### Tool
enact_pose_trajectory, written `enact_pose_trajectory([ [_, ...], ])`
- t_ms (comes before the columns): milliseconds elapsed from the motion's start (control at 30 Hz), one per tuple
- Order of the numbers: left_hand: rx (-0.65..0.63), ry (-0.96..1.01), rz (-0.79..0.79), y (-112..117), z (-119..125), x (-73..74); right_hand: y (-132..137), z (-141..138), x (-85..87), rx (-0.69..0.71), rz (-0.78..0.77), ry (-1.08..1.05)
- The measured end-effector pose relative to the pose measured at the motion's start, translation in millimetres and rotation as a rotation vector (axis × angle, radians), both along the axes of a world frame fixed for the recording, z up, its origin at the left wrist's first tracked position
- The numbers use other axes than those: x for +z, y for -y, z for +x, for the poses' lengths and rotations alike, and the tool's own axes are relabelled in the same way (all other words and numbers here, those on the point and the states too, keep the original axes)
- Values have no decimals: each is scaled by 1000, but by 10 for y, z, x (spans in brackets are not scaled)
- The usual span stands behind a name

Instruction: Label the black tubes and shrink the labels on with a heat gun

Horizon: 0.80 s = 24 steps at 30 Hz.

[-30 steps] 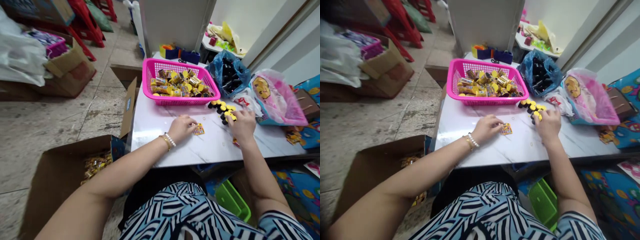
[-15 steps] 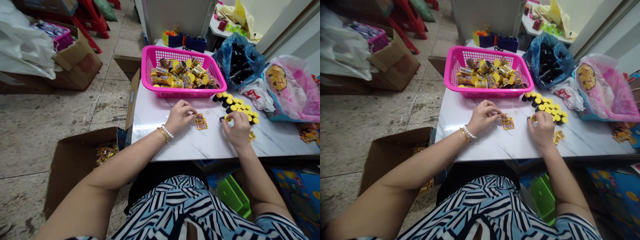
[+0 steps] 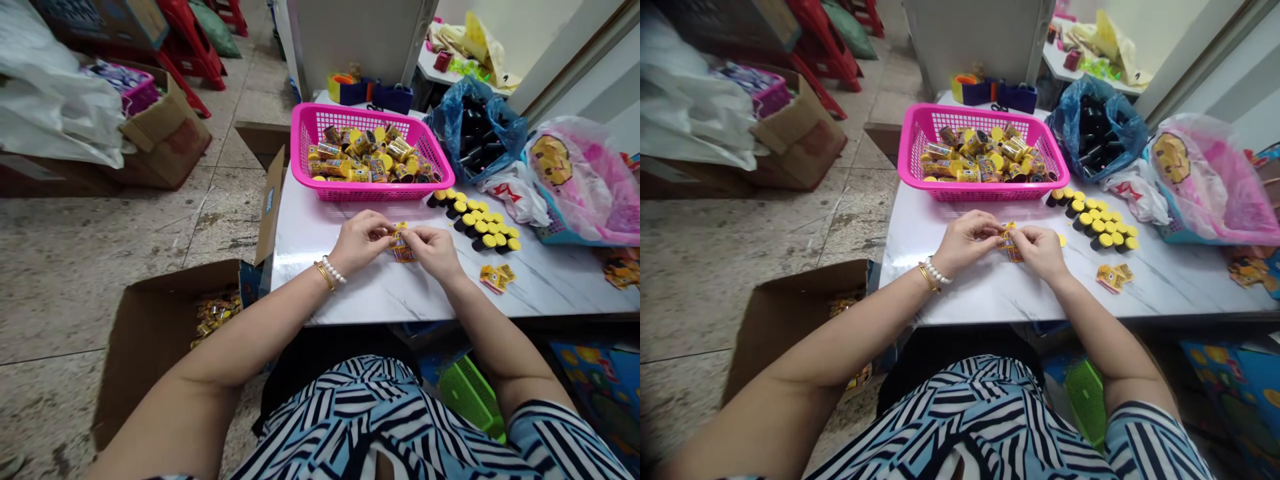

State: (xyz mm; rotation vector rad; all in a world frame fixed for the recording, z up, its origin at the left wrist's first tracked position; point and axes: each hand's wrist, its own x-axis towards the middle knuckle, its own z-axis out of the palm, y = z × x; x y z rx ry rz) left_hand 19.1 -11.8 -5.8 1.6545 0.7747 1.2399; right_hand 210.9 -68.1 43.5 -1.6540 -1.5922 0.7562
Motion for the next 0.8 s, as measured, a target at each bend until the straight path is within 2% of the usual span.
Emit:
enact_pose_trajectory([
  [67, -68, 54, -210, -13, -32, 8, -63, -83, -60, -54, -9, -81],
  [167, -173, 143, -529, -68, -68, 15, -69, -156, -133, -103, 73, -66],
  [233, -165, 112, -590, -108, -82, 9, -48, -168, -164, -99, 86, -78],
  [300, -88, -7, -487, -129, -89, -4, -36, -151, -177, -121, 114, -138],
  [400, 19, -211, -216, -106, -87, -10, -39, -110, -173, -236, 224, -278],
  [467, 71, -237, -95, -58, -80, 13, -36, -99, -168, -262, 233, -350],
  [533, 153, -154, -30, 6, -78, 60, -18, -112, -170, -231, 203, -360],
  [633, 241, 12, -14, 110, -86, 145, 20, -153, -178, -193, 207, -294],
  [800, 162, 150, -142, 217, -93, 219, 53, -202, -171, -140, 254, -225],
])
